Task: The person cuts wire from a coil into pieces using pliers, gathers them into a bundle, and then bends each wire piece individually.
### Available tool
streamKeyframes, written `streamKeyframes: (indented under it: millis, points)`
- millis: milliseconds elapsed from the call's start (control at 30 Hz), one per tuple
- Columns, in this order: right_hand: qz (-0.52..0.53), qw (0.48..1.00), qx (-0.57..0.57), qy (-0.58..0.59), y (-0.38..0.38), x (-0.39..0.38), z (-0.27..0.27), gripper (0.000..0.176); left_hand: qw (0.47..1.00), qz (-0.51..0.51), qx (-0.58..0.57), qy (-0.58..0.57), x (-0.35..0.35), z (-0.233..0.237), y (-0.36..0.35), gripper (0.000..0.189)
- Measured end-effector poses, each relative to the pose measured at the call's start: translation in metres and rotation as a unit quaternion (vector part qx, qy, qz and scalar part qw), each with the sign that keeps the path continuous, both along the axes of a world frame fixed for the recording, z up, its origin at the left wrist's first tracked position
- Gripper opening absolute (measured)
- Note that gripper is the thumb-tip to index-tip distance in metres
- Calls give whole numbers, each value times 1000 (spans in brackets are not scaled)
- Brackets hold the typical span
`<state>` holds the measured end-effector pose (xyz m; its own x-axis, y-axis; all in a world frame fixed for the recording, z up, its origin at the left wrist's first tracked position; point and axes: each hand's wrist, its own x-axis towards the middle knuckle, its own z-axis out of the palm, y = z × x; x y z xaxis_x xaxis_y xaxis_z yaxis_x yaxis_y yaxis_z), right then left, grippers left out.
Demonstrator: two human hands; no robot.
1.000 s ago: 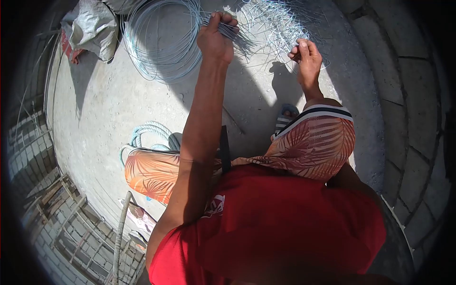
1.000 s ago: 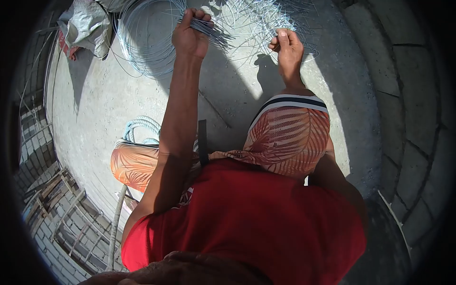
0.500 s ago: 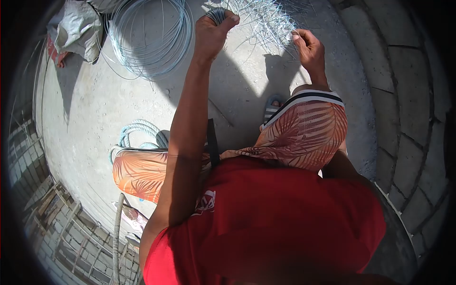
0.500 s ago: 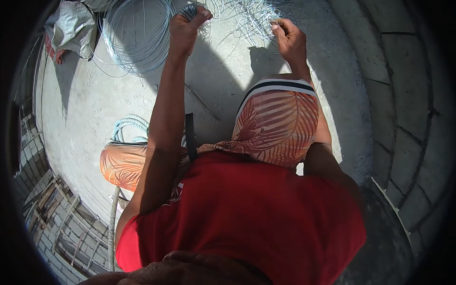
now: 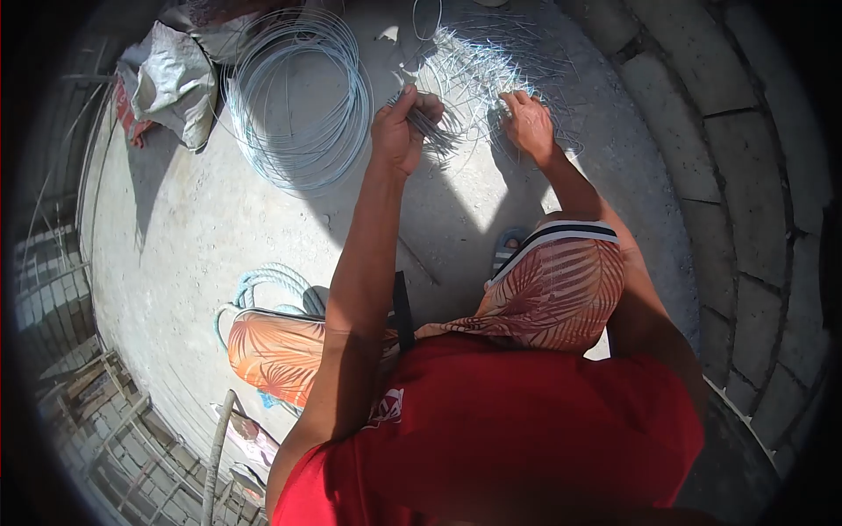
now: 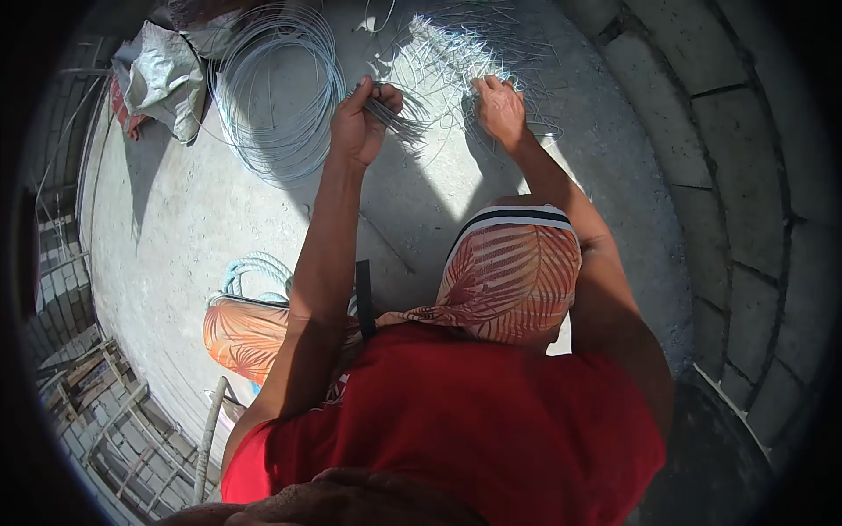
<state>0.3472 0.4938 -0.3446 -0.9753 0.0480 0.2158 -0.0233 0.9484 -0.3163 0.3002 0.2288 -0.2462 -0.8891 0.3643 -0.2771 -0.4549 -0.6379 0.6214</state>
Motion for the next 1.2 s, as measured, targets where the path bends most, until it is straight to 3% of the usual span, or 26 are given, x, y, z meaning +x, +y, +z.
streamKeyframes:
  millis: [33, 100, 167, 233, 333, 367, 467, 533, 567, 600, 667, 700, 767, 800, 867, 900, 1000, 1067, 1133, 1167, 1200]
  points:
    - [34, 999, -4, -20, 8, 1, -25, 25, 1000, 6, -2, 7, 0, 2, 0, 19]
    - [28, 1000, 13, -3, 2, 5, -17, 14, 1000, 17, -12, 4, 1, 3, -5, 19]
    - [59, 998, 14, 21, -17, 16, 30, 10, 990, 2, -116, 79, -5, 10, -16, 17]
    - [107, 993, 5, 42, -26, 28, 74, 14, 962, -18, -220, 160, 1, 23, -15, 23]
    - [156, 987, -37, -13, -37, 41, 136, 25, 879, -142, -382, 248, 8, 40, -5, 37]
    - [213, 974, -72, -4, -35, 41, 156, 37, 841, -81, -383, 373, 14, 37, 9, 41]
    - [263, 946, -187, 17, -34, 39, 174, 42, 809, -249, -404, 347, 18, 25, 29, 41]
    - [241, 958, -153, -9, -28, 45, 193, 26, 845, -270, -300, 351, 28, 28, 48, 37]
    - [255, 958, -131, -19, -22, 43, 199, 24, 823, -291, -343, 346, 29, 23, 54, 36]
    - [270, 956, -109, -27, -15, 46, 203, 21, 851, -274, -296, 336, 33, 13, 60, 35]
    - [202, 948, -244, -38, -4, 63, 206, 21, 834, -296, -350, 308, 32, 0, 68, 33]
    - [169, 934, -312, -37, 1, 70, 207, 28, 872, -305, -282, 259, 39, 5, 74, 34]
    - [197, 967, -155, -40, 19, 71, 175, 19, 926, -308, -149, 159, 53, 31, 78, 35]
    - [211, 973, -77, -41, 20, 69, 170, 17, 906, -320, -197, 192, 59, 31, 79, 31]
    - [198, 971, -128, -38, 24, 76, 168, 20, 856, -337, -294, 259, 68, 27, 83, 23]
    - [189, 971, -141, -50, 29, 82, 165, 20, 840, -352, -335, 239, 72, 27, 86, 20]
    - [144, 974, -158, -78, 33, 100, 145, 35, 861, -349, -329, 169, 80, 5, 93, 20]
    - [109, 950, -276, -92, 39, 118, 152, 43, 872, -367, -291, 143, 81, 5, 90, 19]
    - [-87, 941, -311, -104, 62, 145, 130, 48, 911, -330, -229, 95, 75, 6, 82, 17]
    - [-229, 936, -250, -94, 76, 166, 91, 44, 944, -292, -134, 79, 67, -4, 73, 16]
    - [-271, 940, -156, -135, 94, 191, 63, 42, 965, -252, -37, 64, 57, -11, 65, 16]
